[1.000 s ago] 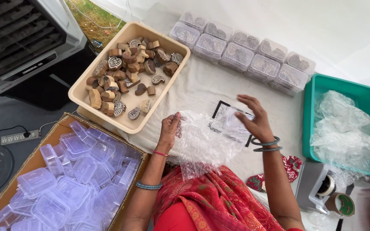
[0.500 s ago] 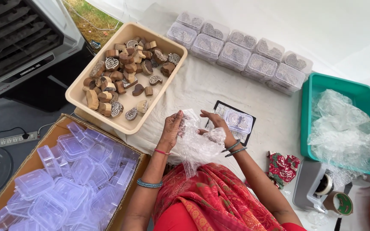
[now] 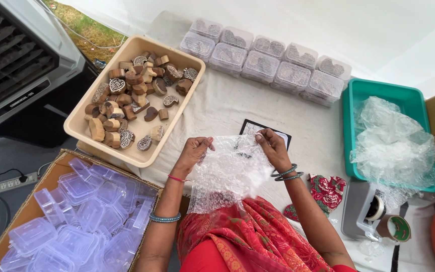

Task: The person wraps a small rectangular object in bubble wrap on a table. They smooth the wrap around the item, fold the edges, and press it down to secure the package.

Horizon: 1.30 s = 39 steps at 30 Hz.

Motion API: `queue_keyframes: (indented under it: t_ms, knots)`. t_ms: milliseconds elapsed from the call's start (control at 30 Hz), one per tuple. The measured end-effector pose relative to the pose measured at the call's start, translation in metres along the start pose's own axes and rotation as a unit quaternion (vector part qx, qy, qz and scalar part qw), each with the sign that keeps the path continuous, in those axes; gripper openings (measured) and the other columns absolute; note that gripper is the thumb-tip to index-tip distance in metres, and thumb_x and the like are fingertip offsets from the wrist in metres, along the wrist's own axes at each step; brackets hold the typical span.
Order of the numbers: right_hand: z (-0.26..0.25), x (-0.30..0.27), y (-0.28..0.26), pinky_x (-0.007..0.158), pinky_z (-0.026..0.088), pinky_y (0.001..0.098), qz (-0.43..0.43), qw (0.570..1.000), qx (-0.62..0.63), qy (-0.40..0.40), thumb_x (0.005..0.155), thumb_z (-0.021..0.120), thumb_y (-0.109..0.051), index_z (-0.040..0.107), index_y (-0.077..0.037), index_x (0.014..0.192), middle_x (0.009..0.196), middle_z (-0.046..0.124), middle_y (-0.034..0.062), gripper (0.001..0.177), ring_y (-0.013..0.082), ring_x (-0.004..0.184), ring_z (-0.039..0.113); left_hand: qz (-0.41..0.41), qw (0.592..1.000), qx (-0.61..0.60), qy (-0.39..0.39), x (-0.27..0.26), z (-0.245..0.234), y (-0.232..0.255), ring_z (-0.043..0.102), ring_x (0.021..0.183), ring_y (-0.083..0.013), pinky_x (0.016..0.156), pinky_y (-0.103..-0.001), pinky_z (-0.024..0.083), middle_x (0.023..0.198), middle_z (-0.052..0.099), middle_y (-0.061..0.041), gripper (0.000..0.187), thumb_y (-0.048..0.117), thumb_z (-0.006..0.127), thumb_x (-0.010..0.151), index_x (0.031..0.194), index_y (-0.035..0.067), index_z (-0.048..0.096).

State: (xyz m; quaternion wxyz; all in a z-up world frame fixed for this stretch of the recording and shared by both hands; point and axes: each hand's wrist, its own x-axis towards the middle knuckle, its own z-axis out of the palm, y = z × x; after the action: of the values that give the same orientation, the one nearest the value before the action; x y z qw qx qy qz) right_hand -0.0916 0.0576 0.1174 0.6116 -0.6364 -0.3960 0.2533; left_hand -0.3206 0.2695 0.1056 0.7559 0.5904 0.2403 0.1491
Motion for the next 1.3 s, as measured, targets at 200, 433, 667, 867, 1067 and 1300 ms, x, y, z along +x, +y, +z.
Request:
queue_keyframes:
  t_ms: [200,433,667,867,1067,1300]
  knots:
    - [0.001,-0.002,-0.031,0.075,0.049,0.0224,0.029,0.997,-0.070,0.035,0.105,0.062,-0.016,0.066,0.002,0.108,0.086,0.065,-0.0010,0.019,0.0051,0.082,0.057,0.174,0.924,0.322,0.108,0.010,0.023,0.015,0.055,0.091,-0.0231,0.077,-0.036,0.049,0.098,0.057,-0.015,0.057,0.055,0.064,0.100,0.118,0.000,0.069]
    - [-0.005,-0.004,-0.035,0.070,0.050,0.0222,-0.024,0.996,-0.081,0.022,0.103,0.066,-0.016,0.071,0.002,0.108,0.082,0.067,-0.0005,0.019,0.0051,0.078,0.059,0.413,0.773,0.478,0.054,-0.005,0.088,0.082,0.051,0.133,-0.0346,0.111,-0.054,0.034,0.136,0.060,-0.018,0.078,0.056,0.071,0.085,0.143,0.007,0.052]
    - [-0.017,-0.007,-0.040,0.065,0.050,0.0227,-0.023,0.993,-0.090,0.073,0.100,0.070,-0.020,0.075,0.000,0.103,0.077,0.068,-0.0014,0.021,0.0052,0.073,0.059,0.242,0.912,0.329,-0.034,-0.001,0.095,0.080,0.059,0.080,-0.0196,0.073,-0.037,0.050,0.090,0.066,-0.006,0.018,0.022,0.067,0.099,0.100,0.004,0.072]
    - [-0.014,-0.010,-0.045,0.062,0.049,0.0238,-0.040,0.982,-0.132,0.130,0.101,0.071,-0.021,0.075,0.000,0.096,0.072,0.065,0.0000,0.022,0.0057,0.069,0.058,0.240,0.929,0.278,-0.046,-0.003,0.099,0.065,0.056,0.066,-0.0154,0.060,-0.034,0.047,0.078,0.063,-0.009,0.022,0.019,0.064,0.103,0.095,-0.001,0.067]
    - [-0.038,0.004,-0.018,0.062,0.052,0.0239,0.009,0.979,-0.085,0.186,0.099,0.071,-0.023,0.076,0.001,0.100,0.075,0.070,0.0002,0.025,0.0066,0.068,0.062,0.120,0.961,0.250,0.000,-0.002,0.088,0.047,0.056,0.050,-0.0082,0.044,-0.026,0.047,0.064,0.060,-0.006,0.026,0.024,0.061,0.106,0.094,0.002,0.068]
    - [-0.051,0.005,-0.042,0.076,0.052,0.0214,0.028,0.996,-0.084,-0.010,0.092,0.074,-0.022,0.066,-0.001,0.126,0.092,0.075,-0.0004,0.041,0.0037,0.085,0.062,0.155,0.987,0.034,-0.007,0.042,0.084,0.052,0.059,0.065,-0.0038,0.056,-0.023,0.051,0.077,0.066,-0.001,0.021,0.014,0.079,0.093,0.105,0.001,0.068]
